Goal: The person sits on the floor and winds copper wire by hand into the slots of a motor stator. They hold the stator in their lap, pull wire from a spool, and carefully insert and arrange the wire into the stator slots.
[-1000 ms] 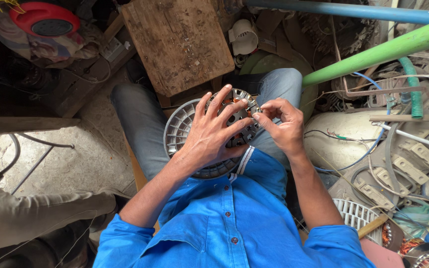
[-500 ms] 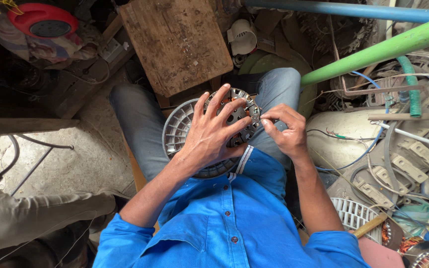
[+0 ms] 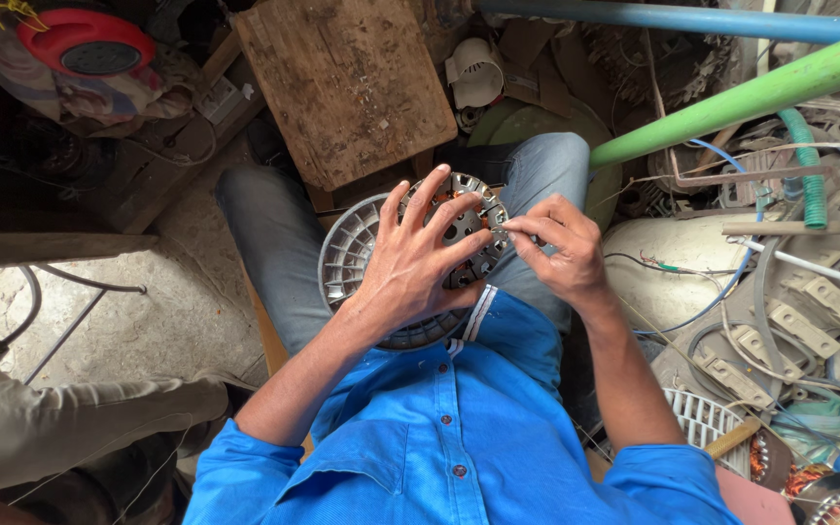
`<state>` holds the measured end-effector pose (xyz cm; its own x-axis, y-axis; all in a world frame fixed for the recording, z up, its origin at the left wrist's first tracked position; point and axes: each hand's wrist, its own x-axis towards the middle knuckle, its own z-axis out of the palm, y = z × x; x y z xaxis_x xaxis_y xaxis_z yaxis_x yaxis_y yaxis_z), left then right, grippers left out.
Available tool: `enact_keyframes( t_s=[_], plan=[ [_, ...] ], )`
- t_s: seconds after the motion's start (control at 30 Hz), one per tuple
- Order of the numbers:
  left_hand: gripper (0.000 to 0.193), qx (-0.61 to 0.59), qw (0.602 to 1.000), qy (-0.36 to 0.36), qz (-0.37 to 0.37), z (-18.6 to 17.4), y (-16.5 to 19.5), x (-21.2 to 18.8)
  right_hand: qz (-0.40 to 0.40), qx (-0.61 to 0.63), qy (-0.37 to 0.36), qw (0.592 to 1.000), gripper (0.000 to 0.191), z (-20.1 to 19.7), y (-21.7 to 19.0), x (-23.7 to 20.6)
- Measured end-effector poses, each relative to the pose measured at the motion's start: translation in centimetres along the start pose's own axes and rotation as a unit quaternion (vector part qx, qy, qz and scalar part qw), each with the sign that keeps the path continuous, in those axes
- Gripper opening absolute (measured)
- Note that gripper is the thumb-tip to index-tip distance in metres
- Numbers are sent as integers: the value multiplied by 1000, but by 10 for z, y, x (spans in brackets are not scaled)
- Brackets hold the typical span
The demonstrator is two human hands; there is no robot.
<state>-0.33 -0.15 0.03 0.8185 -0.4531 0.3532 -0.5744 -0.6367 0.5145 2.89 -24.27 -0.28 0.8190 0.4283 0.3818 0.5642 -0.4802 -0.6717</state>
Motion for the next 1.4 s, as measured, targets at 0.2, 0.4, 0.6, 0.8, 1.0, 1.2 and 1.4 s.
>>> enact_keyframes(
  t_s=[0.2,0.4,0.6,0.8,1.0,1.2,1.4],
  plan=[
    [67,6,1000,-8,2,2,0,-1,-53,-38,-61,996,17,-17,-11,19],
    [65,25,1000,-5,15,1,-1,-3,-5,14,-50,999,16,-3,-12,30],
    [66,31,999,-8,9,1,-1,-2,70,25,2,997,16,3,-11,15],
    [68,27,1000,-11,2,2,0,-1,44,50,7,998,15,-3,-3,-1],
    [64,19,1000,-13,-5,3,3,0,36,37,5,999,14,2,2,-12],
    [63,8,1000,-18,-7,0,1,2,73,50,33,996,13,8,13,-19],
    [63,8,1000,-14,-7,-1,0,2,117,76,37,989,13,38,22,-28]
  ],
)
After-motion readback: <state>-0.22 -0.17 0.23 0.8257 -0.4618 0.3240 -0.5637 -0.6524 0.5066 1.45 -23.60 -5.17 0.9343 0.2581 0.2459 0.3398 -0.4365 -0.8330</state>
